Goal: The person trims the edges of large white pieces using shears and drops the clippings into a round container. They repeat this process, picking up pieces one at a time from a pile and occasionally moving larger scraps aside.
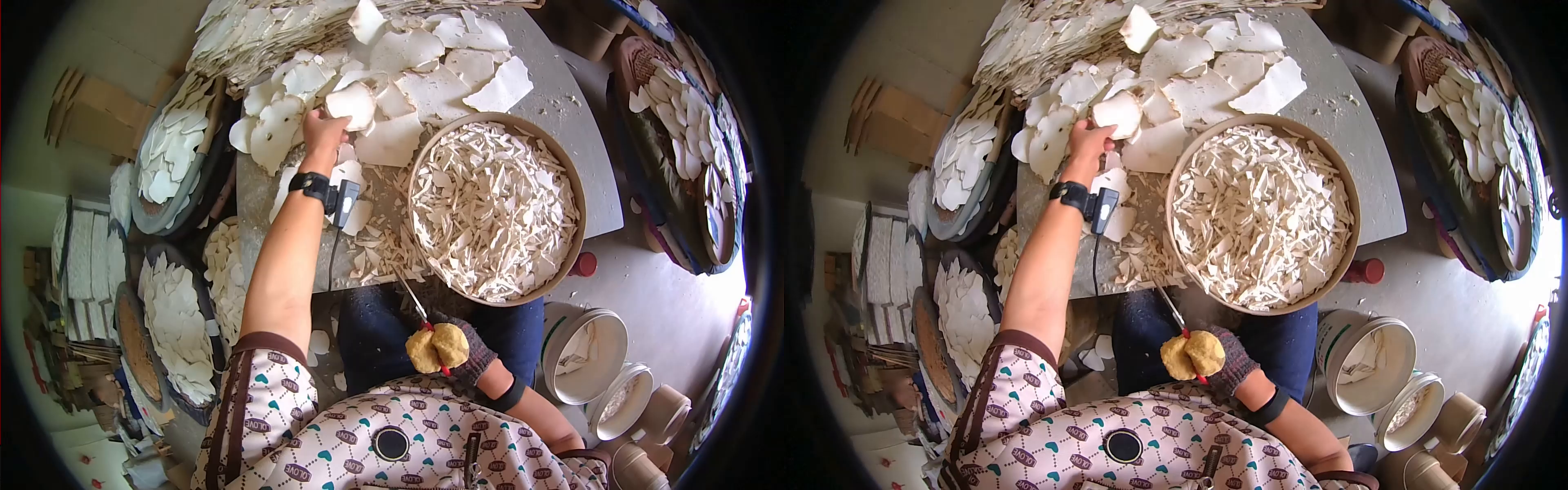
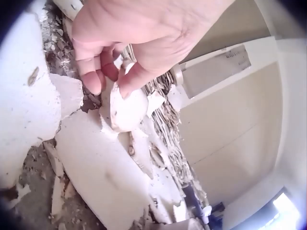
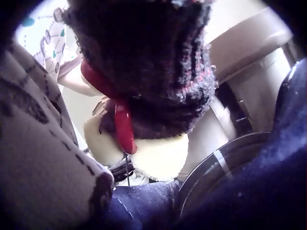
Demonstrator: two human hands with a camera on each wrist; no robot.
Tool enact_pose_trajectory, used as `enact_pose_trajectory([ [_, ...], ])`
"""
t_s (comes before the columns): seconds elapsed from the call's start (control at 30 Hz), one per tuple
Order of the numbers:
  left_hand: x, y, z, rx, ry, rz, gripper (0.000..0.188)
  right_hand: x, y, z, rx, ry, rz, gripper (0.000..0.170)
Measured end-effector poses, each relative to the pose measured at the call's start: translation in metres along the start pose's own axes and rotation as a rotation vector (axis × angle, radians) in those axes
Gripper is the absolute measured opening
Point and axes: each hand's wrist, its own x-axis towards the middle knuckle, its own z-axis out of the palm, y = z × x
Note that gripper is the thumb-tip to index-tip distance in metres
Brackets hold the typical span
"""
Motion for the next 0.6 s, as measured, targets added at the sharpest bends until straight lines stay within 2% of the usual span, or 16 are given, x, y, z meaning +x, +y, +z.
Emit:
enact_pose_trajectory([
  [0.03,-0.003,-0.002,-0.008,-0.147,-0.06,-0.003,0.021,0.0,0.001,-0.001,-0.007,-0.015,-0.014,0.016],
  [0.13,-0.036,0.003,-0.037,-0.31,-0.199,0.033,0.011,0.0,-0.002,-0.002,-0.011,-0.077,-0.033,0.017],
  [0.2,-0.091,0.015,-0.045,-0.453,-0.253,0.057,0.009,0.001,-0.004,0.0,0.087,-0.078,-0.04,0.02],
  [0.23,-0.111,0.008,-0.052,-0.467,-0.325,0.077,0.013,0.001,-0.005,0.002,0.307,-0.074,-0.035,0.021],
  [0.27,-0.14,0.014,-0.056,-0.524,-0.348,0.015,0.018,0.002,-0.004,0.005,0.606,-0.064,-0.022,0.023],
  [0.3,-0.167,0.018,-0.059,-0.581,-0.373,-0.05,0.023,0.007,-0.002,0.008,1.133,-0.075,0.057,0.024],
  [0.37,-0.201,0.002,-0.066,-0.521,-0.415,-0.132,0.03,0.008,-0.028,0.009,0.717,-0.052,-0.159,0.024],
  [0.43,-0.236,-0.002,-0.061,-0.445,-0.37,-0.094,0.032,0.017,-0.008,0.001,0.882,-0.137,-0.17,0.017],
  [0.47,-0.25,-0.006,-0.057,-0.388,-0.339,-0.049,0.032,0.015,-0.008,0.005,0.984,-0.027,-0.09,0.02],
  [0.5,-0.258,-0.009,-0.053,-0.334,-0.308,0.004,0.032,0.015,-0.032,0.012,0.969,0.024,-0.116,0.02],
  [0.53,-0.266,-0.014,-0.051,-0.294,-0.33,0.067,0.034,0.014,-0.029,0.01,0.381,0.105,-0.239,0.019],
  [0.6,-0.279,-0.021,-0.046,-0.309,-0.35,0.049,0.035,0.013,-0.022,0.008,-0.008,0.126,-0.296,0.02],
])
